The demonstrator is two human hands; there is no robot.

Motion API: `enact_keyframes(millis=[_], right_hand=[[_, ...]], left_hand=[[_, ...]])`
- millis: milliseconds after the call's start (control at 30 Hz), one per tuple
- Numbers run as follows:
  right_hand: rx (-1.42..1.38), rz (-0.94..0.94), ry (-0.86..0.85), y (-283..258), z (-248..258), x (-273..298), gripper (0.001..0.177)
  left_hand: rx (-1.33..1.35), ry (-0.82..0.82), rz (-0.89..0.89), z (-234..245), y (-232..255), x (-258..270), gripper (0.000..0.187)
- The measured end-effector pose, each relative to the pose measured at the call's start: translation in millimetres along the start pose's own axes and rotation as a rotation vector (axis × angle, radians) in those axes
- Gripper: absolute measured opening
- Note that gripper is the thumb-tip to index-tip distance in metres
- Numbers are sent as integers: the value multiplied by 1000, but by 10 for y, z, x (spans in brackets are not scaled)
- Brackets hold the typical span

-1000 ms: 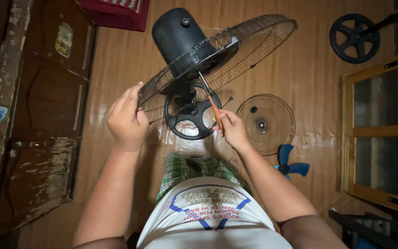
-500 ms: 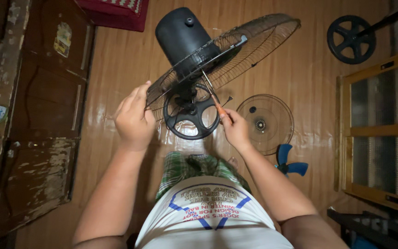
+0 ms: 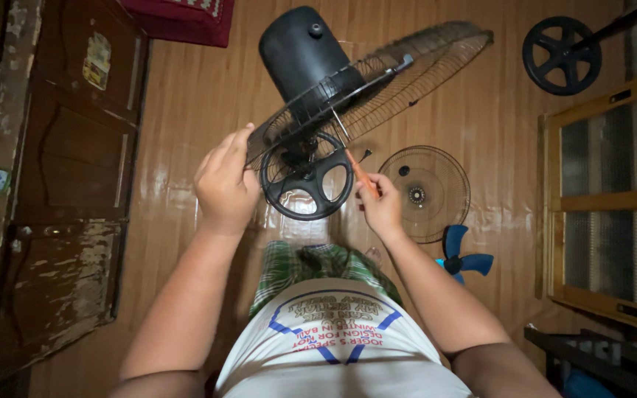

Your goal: The person disassembles a standing fan by removing the front grill and fan blades. They then use a screwdriver to tighten screws on the fan's motor housing and rear grill assembly.

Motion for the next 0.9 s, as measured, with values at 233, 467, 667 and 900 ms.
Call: enact_keyframes(millis=[233, 467, 667, 900], right_hand=[[-148, -180, -147, 256, 69, -142, 25], [-621, -260, -229, 189, -153, -66, 30], [-116, 5, -67, -233, -78, 34, 32], [26, -24, -150, -695, -81, 127, 36]], left_hand=[[-25, 4, 12, -31, -53, -5, 52], [-8, 4, 36, -14, -78, -68, 50], [-20, -17, 135, 93, -164, -191, 50], [-82, -9, 84, 74, -381, -320, 43]])
Point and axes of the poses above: each hand's wrist, its own x-axis away from the middle knuckle, its own z-axis out of the back of the hand, y = z × x, the point moved 6 cm from there along -x, towards the middle knuckle, and after that the axes turned 13 degrees about -y, right-handed, at the moved point
